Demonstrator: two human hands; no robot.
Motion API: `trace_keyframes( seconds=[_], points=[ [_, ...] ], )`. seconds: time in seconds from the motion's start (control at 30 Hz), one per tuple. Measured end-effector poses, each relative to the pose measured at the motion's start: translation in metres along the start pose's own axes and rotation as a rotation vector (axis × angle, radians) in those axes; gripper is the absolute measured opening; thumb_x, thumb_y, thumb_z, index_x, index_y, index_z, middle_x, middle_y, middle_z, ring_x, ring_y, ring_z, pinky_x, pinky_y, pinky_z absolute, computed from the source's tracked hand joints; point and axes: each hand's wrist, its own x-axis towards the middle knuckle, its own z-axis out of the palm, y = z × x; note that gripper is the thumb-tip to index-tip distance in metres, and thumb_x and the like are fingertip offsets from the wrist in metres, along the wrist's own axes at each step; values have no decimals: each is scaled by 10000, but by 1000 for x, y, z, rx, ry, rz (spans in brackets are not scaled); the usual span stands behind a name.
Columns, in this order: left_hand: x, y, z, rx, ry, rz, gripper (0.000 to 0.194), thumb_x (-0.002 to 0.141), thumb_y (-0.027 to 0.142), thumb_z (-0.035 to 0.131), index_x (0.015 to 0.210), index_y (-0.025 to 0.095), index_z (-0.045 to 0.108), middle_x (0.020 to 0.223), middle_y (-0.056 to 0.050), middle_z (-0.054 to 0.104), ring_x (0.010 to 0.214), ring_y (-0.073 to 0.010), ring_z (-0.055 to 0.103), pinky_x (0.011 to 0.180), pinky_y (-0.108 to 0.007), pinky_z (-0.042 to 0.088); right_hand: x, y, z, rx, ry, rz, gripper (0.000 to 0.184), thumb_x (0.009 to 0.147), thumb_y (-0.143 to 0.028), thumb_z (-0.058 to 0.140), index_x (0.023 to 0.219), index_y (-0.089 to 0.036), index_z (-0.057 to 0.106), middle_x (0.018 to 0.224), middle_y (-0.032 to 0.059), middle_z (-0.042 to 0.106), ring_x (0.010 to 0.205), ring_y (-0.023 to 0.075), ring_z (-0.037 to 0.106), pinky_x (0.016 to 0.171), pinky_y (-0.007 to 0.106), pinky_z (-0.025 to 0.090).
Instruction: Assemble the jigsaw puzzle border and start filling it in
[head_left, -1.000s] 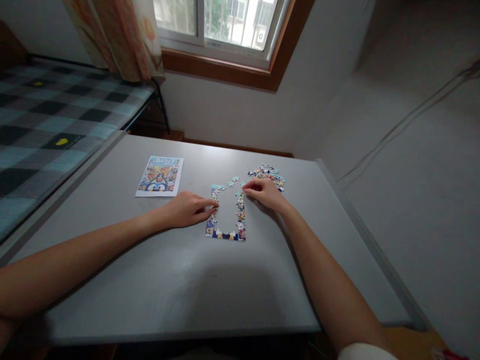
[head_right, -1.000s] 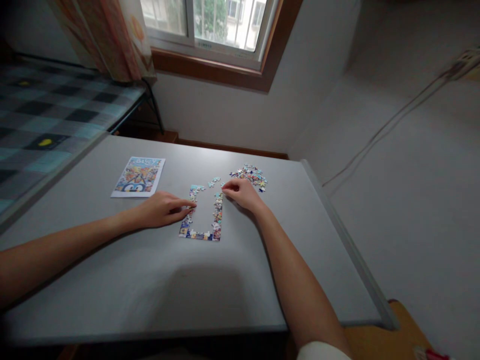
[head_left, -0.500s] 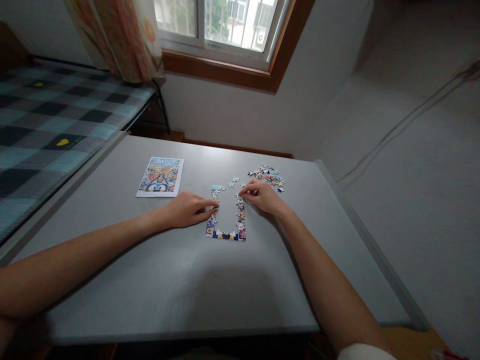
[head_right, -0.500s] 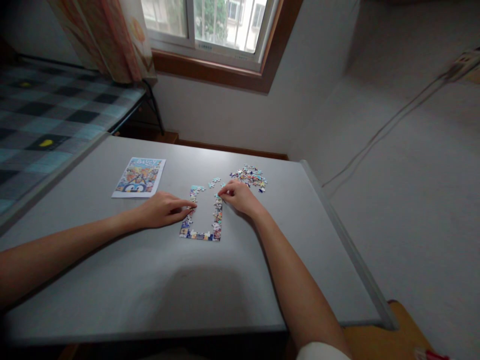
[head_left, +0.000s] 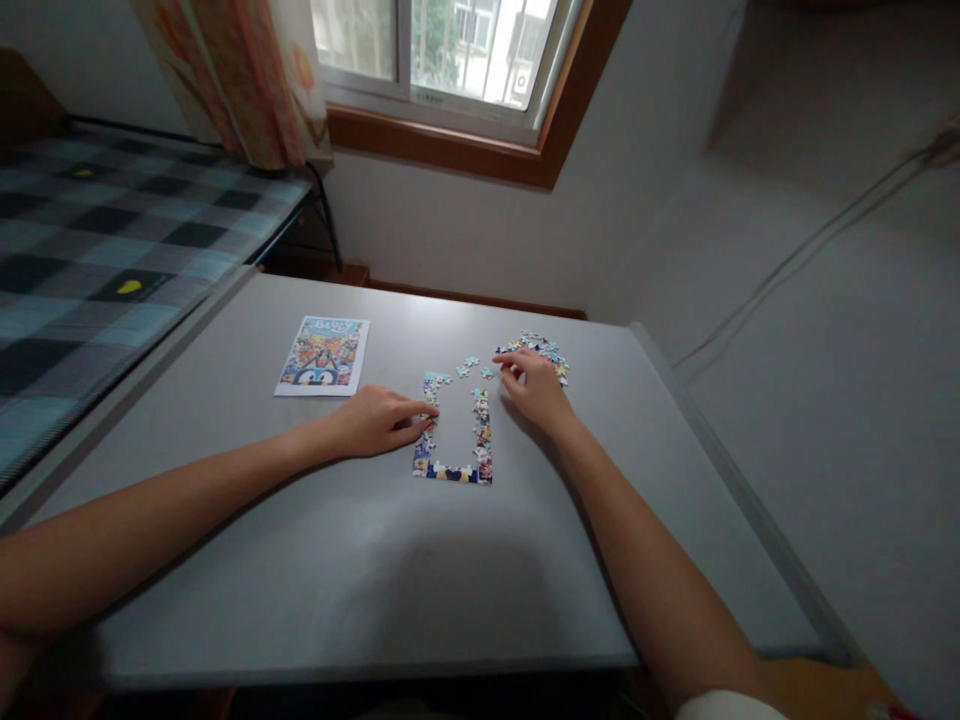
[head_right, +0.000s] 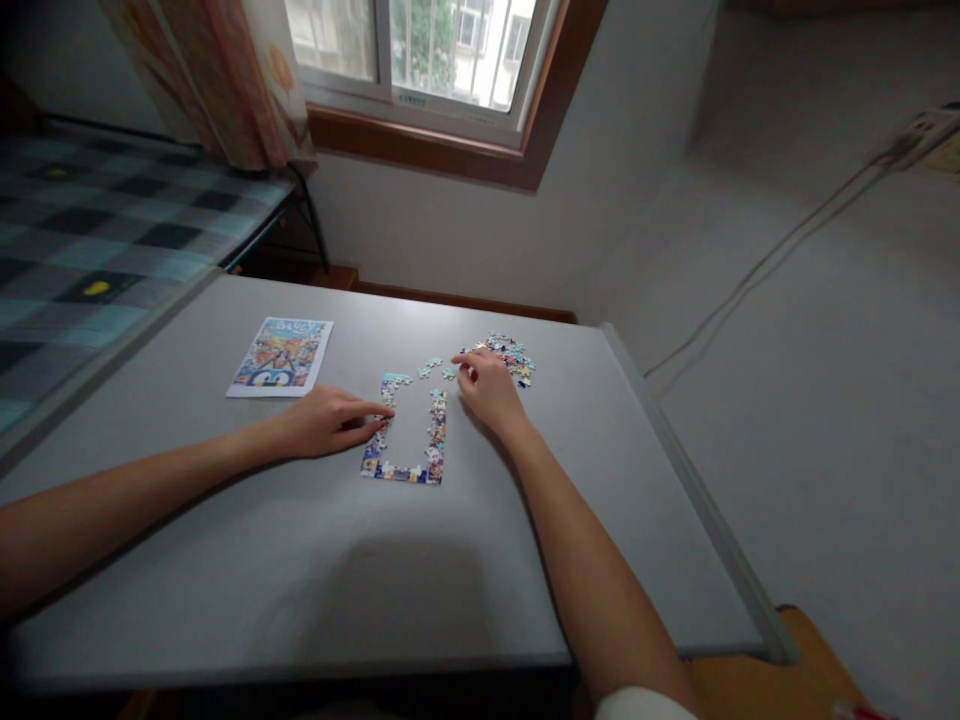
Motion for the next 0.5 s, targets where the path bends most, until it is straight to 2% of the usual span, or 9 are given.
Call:
trace_keyframes(
  seconds=[0.1,0.33,0.5],
  points=[
    [1,0,-1,-11,-14,-6,368,987,406,435,1134,235,726,732,-13,739,588,-108,644,551,-211,383,2,8,3,25,115,101,257,808,-108,521,949,-156,730,909,61,695,663,122,562,772,302,486],
    [0,1,0,-16,-6,-11,369,986,414,443,1132,231,728,703,-10,724,572,-97,626,556,-202,399,-3,8,21,-29,61,135,155,847,-234,591,905,-151,709,836,49,657,711,152,571,808,317,471],
    [0,1,-1,-27,0,-9,368,986,407,441,1134,230,728,690,-7,715,564,-96,621,563,-203,410,-5,3,26,-125,67,126,157,859,-294,630,893,-169,718,876,56,622,790,173,567,833,320,455]
  ],
)
